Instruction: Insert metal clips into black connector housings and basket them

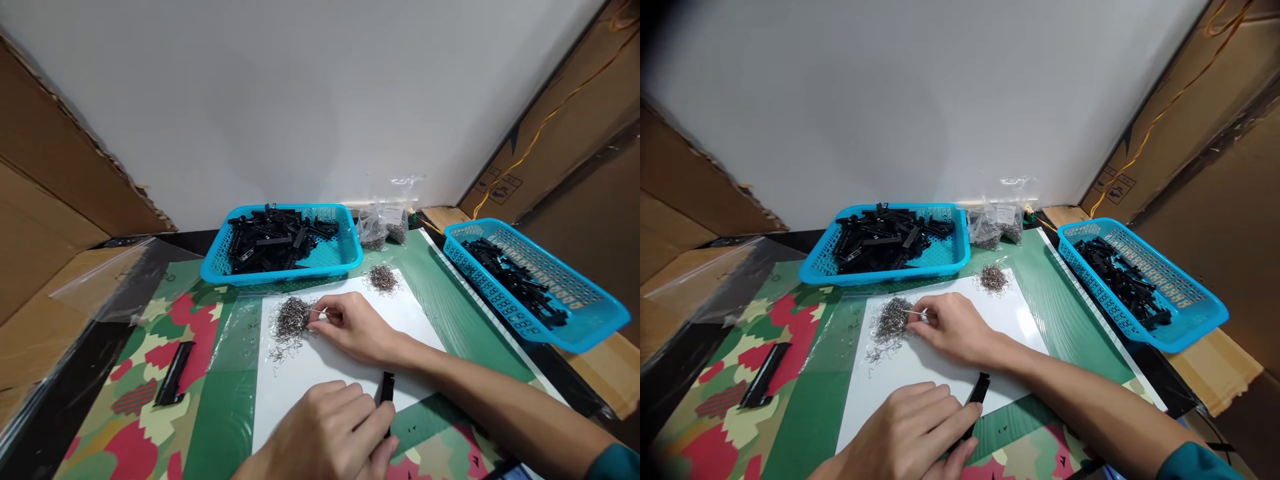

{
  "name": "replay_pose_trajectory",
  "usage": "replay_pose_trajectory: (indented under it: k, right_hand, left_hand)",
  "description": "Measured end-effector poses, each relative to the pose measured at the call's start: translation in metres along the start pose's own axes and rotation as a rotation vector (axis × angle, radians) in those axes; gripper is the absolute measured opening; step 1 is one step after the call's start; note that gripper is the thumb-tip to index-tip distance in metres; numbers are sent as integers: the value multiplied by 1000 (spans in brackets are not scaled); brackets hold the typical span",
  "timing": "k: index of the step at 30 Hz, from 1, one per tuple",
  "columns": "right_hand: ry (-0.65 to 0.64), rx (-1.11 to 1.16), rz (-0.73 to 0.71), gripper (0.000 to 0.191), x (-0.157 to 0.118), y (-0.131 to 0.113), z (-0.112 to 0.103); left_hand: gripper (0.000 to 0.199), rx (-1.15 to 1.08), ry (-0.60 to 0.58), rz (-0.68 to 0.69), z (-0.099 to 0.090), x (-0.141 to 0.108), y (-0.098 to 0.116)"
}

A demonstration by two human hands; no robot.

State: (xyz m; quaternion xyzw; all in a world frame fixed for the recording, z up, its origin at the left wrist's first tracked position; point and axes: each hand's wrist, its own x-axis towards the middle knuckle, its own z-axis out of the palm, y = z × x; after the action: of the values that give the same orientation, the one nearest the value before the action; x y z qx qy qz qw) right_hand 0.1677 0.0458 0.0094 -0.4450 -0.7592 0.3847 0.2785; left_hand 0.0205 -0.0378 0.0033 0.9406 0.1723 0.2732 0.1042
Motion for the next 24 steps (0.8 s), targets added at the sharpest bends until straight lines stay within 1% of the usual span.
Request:
replay_pose_trajectory:
  k: [2, 4, 6, 9, 11, 13, 16, 19, 22, 24]
  right_hand:
    - [-20, 21, -8, 5, 1, -2, 1]
    - [-10, 33, -19, 7, 1, -3, 3]
    - [32, 51, -14, 10, 2, -2, 6]
    - [110, 73, -27, 12, 3, -1, 10]
    - [142, 136, -51, 14, 4, -1, 12]
    - [128, 251, -45, 20, 6, 0, 13]
    - [91, 452, 33, 28, 10, 3, 10]
    - [130, 676, 111, 34, 13, 7, -1]
    - [101, 902, 173, 39, 10, 8, -15]
    - [92, 1001, 195, 40, 5, 7, -24]
  left_hand:
    - [20, 1, -11, -4, -1, 0, 1]
    - [20, 3, -14, -1, -1, 0, 3]
    - [20, 8, -6, 3, 0, 0, 3]
    - [20, 43, 36, 25, 4, -2, 1]
    - [21, 68, 51, 38, 7, -3, -1]
    - [21, 75, 60, 35, 7, -3, -3]
    - [19, 44, 101, 23, 4, -2, -4]
    - [25, -12, 124, 1, 0, -2, -4]
    - [31, -102, 155, -91, -2, -4, -7]
    - [31, -221, 208, -205, -3, -4, -10]
